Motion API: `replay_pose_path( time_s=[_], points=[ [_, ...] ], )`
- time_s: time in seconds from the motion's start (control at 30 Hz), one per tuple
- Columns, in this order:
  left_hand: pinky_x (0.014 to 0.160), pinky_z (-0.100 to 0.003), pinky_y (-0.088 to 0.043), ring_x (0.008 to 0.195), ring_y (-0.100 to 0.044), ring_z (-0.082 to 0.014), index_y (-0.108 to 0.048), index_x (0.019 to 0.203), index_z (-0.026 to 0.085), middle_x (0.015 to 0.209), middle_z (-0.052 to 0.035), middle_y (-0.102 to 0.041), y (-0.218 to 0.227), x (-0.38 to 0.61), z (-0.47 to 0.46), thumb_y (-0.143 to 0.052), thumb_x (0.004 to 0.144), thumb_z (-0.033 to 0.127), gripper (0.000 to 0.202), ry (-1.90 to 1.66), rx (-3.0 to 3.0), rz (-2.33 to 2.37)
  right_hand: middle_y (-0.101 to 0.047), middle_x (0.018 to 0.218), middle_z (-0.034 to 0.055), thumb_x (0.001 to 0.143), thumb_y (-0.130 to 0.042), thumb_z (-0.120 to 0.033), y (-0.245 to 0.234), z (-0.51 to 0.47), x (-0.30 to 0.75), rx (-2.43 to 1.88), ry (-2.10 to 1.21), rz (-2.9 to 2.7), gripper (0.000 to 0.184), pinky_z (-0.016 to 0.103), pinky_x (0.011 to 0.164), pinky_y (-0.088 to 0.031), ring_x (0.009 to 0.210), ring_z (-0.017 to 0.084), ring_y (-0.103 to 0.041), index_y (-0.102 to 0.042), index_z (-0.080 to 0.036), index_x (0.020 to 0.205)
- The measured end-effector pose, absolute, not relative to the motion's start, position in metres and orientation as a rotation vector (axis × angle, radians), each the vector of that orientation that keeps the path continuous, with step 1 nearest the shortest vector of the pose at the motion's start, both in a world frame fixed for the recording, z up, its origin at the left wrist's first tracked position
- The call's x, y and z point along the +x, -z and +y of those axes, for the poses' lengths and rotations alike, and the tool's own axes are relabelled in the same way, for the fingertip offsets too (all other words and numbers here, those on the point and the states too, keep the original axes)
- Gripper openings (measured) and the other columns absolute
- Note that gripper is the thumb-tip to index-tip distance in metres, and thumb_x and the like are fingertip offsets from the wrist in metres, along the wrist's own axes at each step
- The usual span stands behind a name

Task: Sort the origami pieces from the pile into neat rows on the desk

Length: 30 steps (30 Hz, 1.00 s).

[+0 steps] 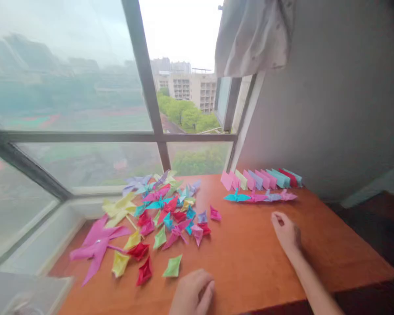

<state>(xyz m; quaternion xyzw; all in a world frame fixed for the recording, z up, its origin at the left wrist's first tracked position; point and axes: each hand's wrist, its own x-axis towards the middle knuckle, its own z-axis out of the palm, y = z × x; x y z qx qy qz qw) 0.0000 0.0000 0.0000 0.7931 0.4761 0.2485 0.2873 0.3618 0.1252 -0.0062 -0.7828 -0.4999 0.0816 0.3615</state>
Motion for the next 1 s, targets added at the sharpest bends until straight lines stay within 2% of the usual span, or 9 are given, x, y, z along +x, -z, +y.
replay_pose_path(
  time_s=[0.13, 0.27, 0.43, 0.53, 0.73, 1.0],
  points=[
    [0.067, -0.023, -0.046, 0.072, -0.062, -0.016, -0.063, 0.089, 0.019, 0.078, -0.0041, -0.067, -0.008, -0.001, -0.005, -0.044, 0.095, 0.021, 0.02, -0.789, 2.041, 1.278, -0.075, 0.083, 0.0093, 0.083, -0.048, -0.053, 0.019, 0.094, 0.298, -1.809, -0.367, -1.458, 0.04, 0.032, 0.068, -0.053, 0.074, 0.024, -0.069, -0.071, -0.02, 0.085],
    [0.06, -0.021, -0.044, 0.064, -0.059, -0.0139, -0.064, 0.089, 0.019, 0.072, -0.0024, -0.064, -0.027, -0.006, -0.005, -0.047, 0.095, 0.021, 0.018, -0.86, 2.031, 1.266, -0.073, 0.079, 0.0058, 0.088, -0.049, -0.049, 0.02, 0.062, 0.248, -1.682, -0.49, -1.549, 0.035, 0.028, 0.064, -0.051, 0.068, 0.02, -0.067, -0.07, -0.022, 0.084],
    [0.059, -0.021, -0.044, 0.061, -0.06, -0.0135, -0.064, 0.087, 0.02, 0.072, -0.0015, -0.065, -0.05, -0.027, 0.003, -0.048, 0.095, 0.024, 0.018, -0.948, 2.024, 1.411, -0.072, 0.082, 0.0055, 0.091, -0.049, -0.043, 0.022, 0.041, 0.221, -1.599, -0.587, -1.596, 0.031, 0.027, 0.067, -0.051, 0.072, 0.019, -0.067, -0.069, -0.021, 0.084],
    [0.057, -0.021, -0.045, 0.062, -0.062, -0.0141, -0.065, 0.092, 0.021, 0.079, -0.0019, -0.069, -0.058, -0.046, 0.014, -0.049, 0.094, 0.027, 0.016, -0.972, 2.02, 1.591, -0.072, 0.081, 0.0059, 0.091, -0.049, -0.042, 0.024, 0.04, 0.218, -1.589, -0.603, -1.603, 0.03, 0.027, 0.067, -0.051, 0.071, 0.02, -0.066, -0.069, -0.021, 0.083],
    [0.063, -0.026, -0.049, 0.072, -0.068, -0.0184, -0.066, 0.103, 0.025, 0.092, -0.0014, -0.072, -0.062, -0.073, 0.046, -0.05, 0.091, 0.027, 0.02, -0.83, 2.13, 1.869, -0.072, 0.08, 0.0064, 0.091, -0.05, -0.042, 0.023, 0.042, 0.219, -1.578, -0.607, -1.573, 0.029, 0.027, 0.067, -0.051, 0.072, 0.02, -0.067, -0.069, -0.02, 0.083],
    [0.067, -0.027, -0.048, 0.08, -0.069, -0.0207, -0.062, 0.12, 0.022, 0.1, -0.0054, -0.071, -0.064, -0.069, 0.069, -0.048, 0.092, 0.022, 0.031, -0.586, 2.169, 1.973, -0.072, 0.081, 0.0061, 0.091, -0.049, -0.039, 0.024, 0.042, 0.218, -1.56, -0.582, -1.572, 0.029, 0.026, 0.067, -0.051, 0.071, 0.019, -0.067, -0.069, -0.02, 0.083]
  ],
)
